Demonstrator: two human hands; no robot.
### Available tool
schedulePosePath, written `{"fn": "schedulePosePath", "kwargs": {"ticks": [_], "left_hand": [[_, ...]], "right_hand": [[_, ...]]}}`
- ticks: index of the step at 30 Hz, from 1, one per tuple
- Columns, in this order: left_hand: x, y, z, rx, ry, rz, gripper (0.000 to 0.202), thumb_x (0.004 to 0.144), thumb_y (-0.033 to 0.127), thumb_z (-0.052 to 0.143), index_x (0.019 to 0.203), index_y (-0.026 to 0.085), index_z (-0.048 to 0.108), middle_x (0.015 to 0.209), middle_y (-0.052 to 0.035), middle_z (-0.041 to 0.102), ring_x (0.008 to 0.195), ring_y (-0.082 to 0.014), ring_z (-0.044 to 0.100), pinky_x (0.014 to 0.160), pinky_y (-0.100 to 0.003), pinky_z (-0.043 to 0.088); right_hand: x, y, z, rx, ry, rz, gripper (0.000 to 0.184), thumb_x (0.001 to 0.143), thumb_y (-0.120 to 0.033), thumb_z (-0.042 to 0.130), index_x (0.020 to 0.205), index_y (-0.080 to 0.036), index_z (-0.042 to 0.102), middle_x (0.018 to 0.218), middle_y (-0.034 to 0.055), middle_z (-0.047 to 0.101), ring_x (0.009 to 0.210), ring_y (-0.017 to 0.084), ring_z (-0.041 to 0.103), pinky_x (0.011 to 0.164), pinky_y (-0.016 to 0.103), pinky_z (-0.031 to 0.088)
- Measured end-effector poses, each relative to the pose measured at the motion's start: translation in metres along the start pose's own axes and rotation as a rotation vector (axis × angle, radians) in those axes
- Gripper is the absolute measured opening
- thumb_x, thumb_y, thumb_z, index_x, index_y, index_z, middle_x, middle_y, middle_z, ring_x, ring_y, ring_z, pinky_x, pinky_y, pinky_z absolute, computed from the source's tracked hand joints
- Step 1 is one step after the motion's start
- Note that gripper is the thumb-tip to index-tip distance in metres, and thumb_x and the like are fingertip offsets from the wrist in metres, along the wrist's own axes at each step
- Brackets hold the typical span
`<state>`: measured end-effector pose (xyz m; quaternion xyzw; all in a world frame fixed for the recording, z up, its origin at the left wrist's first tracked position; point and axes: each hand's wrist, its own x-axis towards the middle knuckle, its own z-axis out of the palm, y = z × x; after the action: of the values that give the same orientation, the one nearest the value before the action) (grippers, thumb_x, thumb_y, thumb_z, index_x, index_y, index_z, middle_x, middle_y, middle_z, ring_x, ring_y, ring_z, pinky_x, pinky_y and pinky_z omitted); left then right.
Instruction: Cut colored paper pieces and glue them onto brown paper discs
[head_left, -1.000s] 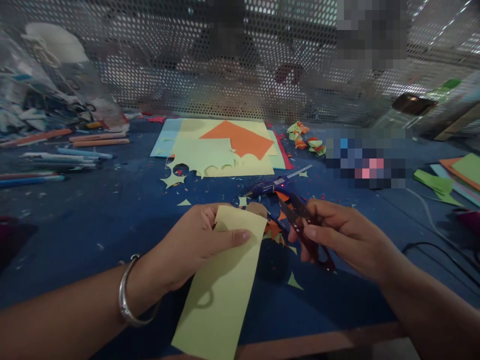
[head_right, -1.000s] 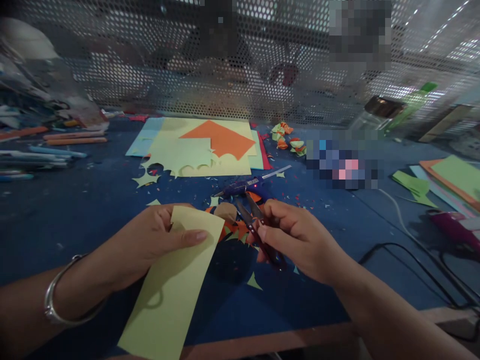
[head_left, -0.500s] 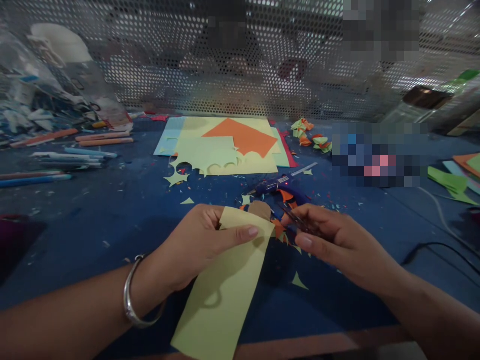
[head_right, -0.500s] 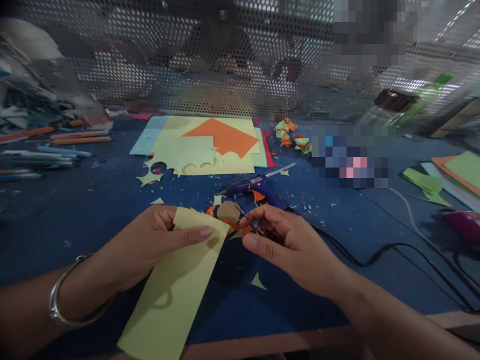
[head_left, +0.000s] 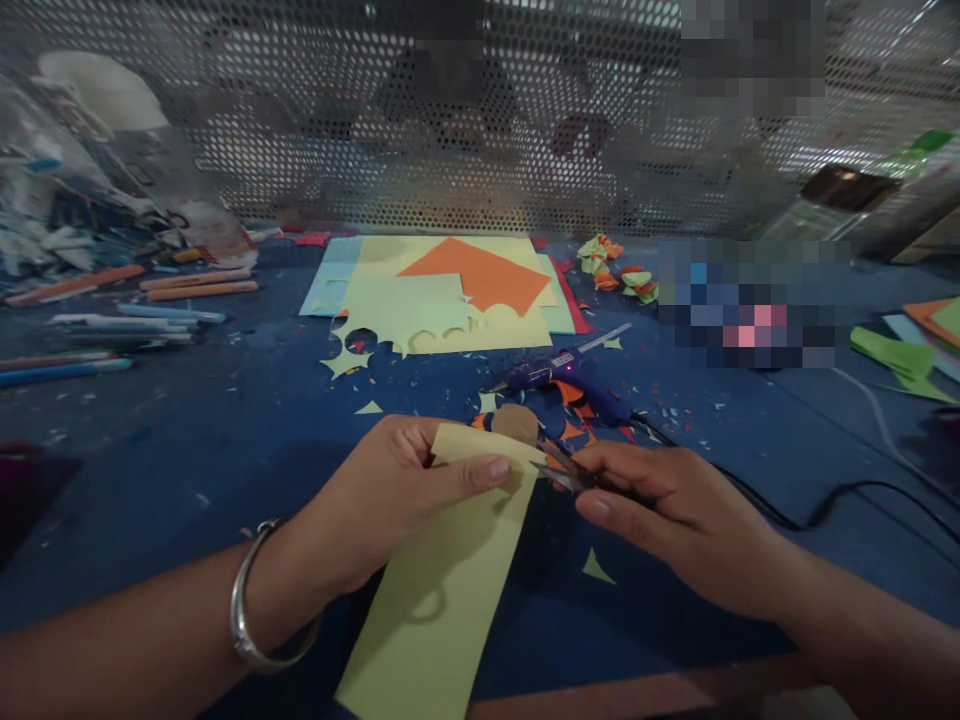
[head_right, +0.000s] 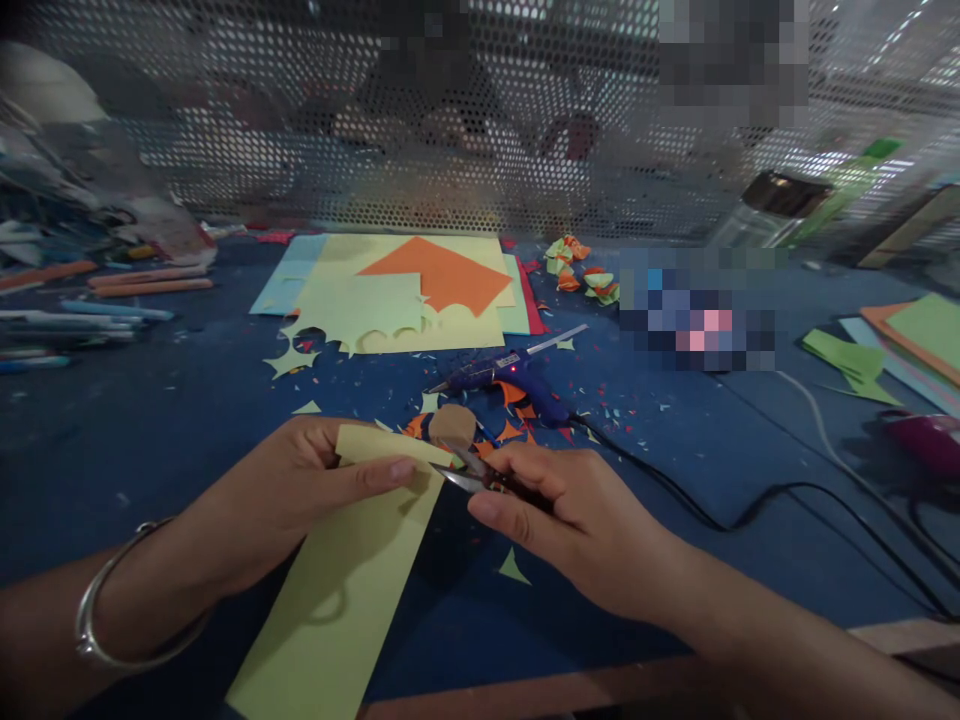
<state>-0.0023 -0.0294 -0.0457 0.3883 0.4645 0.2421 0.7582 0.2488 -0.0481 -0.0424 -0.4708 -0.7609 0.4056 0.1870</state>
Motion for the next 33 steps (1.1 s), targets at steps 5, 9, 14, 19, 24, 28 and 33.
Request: {"fn": "schedulePosePath", "kwargs": {"ticks": [5,9,14,19,24,28,33], "left_hand": [[-0.0008,-0.0019,-0.0001,0.018,-0.025,-0.010,0.025,0.077,0.043,0.084,0.084,0.019,0.081,0.069,-0.0014,0.075,0.054,-0.0097,0.065,0.051,-0.017,0.051],[-0.0013,-0.0021,0.0013,0.045,-0.014,-0.013,0.028,0.076,0.045,0.084,0.083,0.018,0.080,0.069,-0.0015,0.074,0.053,-0.0098,0.064,0.051,-0.017,0.049],[-0.0018,-0.0008,0.0029,0.044,-0.039,-0.028,0.030,0.075,0.047,0.084,0.081,0.018,0.079,0.069,-0.0017,0.074,0.054,-0.0105,0.064,0.051,-0.018,0.049],[-0.0033,-0.0018,0.0025,0.068,-0.025,-0.029,0.033,0.075,0.049,0.084,0.082,0.017,0.079,0.070,-0.0028,0.074,0.055,-0.0111,0.064,0.051,-0.018,0.049],[-0.0026,-0.0024,0.0024,0.064,-0.041,-0.026,0.032,0.075,0.048,0.084,0.081,0.017,0.080,0.069,-0.0020,0.073,0.054,-0.0101,0.063,0.051,-0.017,0.049],[-0.0024,-0.0021,0.0020,0.069,-0.051,-0.032,0.031,0.077,0.048,0.083,0.083,0.018,0.080,0.070,-0.0019,0.074,0.055,-0.0101,0.064,0.052,-0.018,0.049],[-0.0029,-0.0028,0.0016,0.093,-0.025,-0.046,0.033,0.076,0.050,0.082,0.081,0.018,0.079,0.070,-0.0027,0.075,0.055,-0.0111,0.065,0.052,-0.018,0.049]], "right_hand": [[-0.0008,-0.0010,-0.0005,-0.088,-0.017,-0.041,0.038,0.104,-0.048,0.046,0.088,-0.020,0.065,0.072,-0.0020,0.060,0.063,0.011,0.052,0.059,0.022,0.040],[-0.0026,-0.0011,-0.0002,-0.082,-0.051,-0.052,0.039,0.105,-0.047,0.044,0.089,-0.020,0.068,0.085,0.0015,0.072,0.073,0.012,0.064,0.066,0.022,0.046],[-0.0024,-0.0007,-0.0001,-0.119,-0.031,-0.071,0.040,0.106,-0.047,0.042,0.092,-0.021,0.069,0.081,0.0006,0.071,0.069,0.012,0.063,0.062,0.022,0.045],[-0.0013,-0.0003,0.0002,-0.159,-0.011,-0.099,0.039,0.106,-0.047,0.042,0.093,-0.021,0.068,0.077,0.0011,0.069,0.065,0.013,0.061,0.061,0.024,0.045],[-0.0019,0.0001,0.0011,-0.170,-0.001,-0.109,0.039,0.106,-0.048,0.042,0.094,-0.022,0.069,0.075,0.0010,0.068,0.064,0.013,0.061,0.059,0.024,0.045],[-0.0026,0.0000,0.0015,-0.171,-0.003,-0.106,0.040,0.106,-0.047,0.040,0.092,-0.022,0.068,0.074,0.0010,0.068,0.063,0.013,0.062,0.059,0.024,0.044],[-0.0026,-0.0004,0.0017,-0.173,0.001,-0.097,0.041,0.106,-0.047,0.040,0.089,-0.022,0.068,0.074,0.0010,0.068,0.063,0.013,0.061,0.058,0.024,0.044]]}}
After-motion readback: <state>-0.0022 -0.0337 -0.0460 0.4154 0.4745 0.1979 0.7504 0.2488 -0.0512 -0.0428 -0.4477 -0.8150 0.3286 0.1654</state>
